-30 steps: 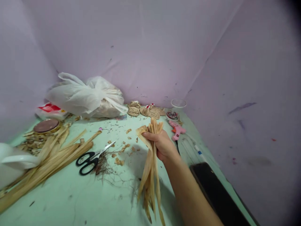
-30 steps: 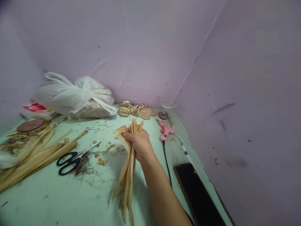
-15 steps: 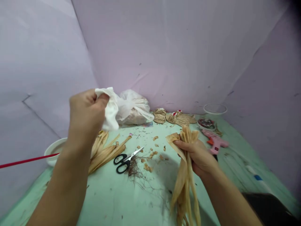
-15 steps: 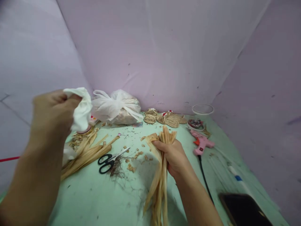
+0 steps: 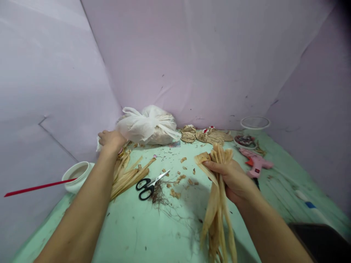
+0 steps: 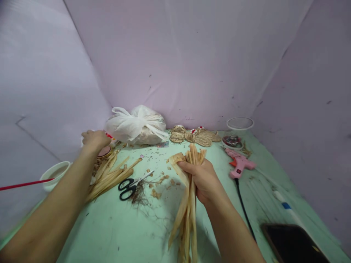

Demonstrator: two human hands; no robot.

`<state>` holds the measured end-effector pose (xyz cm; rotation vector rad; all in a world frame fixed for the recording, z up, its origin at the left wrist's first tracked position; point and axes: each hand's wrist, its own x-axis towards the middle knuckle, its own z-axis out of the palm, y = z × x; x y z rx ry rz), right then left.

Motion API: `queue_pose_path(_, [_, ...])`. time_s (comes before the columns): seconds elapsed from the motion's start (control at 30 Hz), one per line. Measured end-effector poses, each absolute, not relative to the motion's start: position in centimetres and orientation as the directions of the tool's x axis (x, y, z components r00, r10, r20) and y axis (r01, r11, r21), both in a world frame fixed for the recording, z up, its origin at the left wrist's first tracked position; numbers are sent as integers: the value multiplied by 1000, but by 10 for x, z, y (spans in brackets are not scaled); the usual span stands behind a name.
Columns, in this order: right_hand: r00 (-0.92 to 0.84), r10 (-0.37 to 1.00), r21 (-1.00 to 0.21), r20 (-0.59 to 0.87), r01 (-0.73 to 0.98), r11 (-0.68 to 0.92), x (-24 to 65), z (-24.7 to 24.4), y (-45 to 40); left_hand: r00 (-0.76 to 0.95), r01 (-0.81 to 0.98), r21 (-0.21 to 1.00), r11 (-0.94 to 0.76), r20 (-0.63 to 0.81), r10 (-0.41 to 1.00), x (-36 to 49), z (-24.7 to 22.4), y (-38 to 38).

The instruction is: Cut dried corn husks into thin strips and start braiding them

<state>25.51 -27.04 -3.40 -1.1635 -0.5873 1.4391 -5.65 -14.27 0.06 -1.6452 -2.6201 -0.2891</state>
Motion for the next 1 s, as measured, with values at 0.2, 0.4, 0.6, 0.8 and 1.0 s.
queue_pose_path(0.2, [145,931,-861,-334,-450,-238,258,-35,-270,-389,921,90,379,244,888,-24,-2,-177])
queue_pose_path(0.4, [142,925,-855,-352,-452,-256,258,-41,-266,145,982,-99,-164,-175,974,10,-20,-253])
queue_pose_path(0.6, [119,948,-873,-294,-438,-216,257,-43,-267,236,954,-107,-280,-309,921,22,-53,-279])
queue_pose_path(0.8, [132,955,-912,-266,-356,-205,250,-43,-269,196,979,-18,-204,-203,959,13,-42,-272])
queue_pose_path(1.0, [310,950,-963,-22,249,-104,247,-36,-273,37,970,239,-39,11,999,-2,-2,-255])
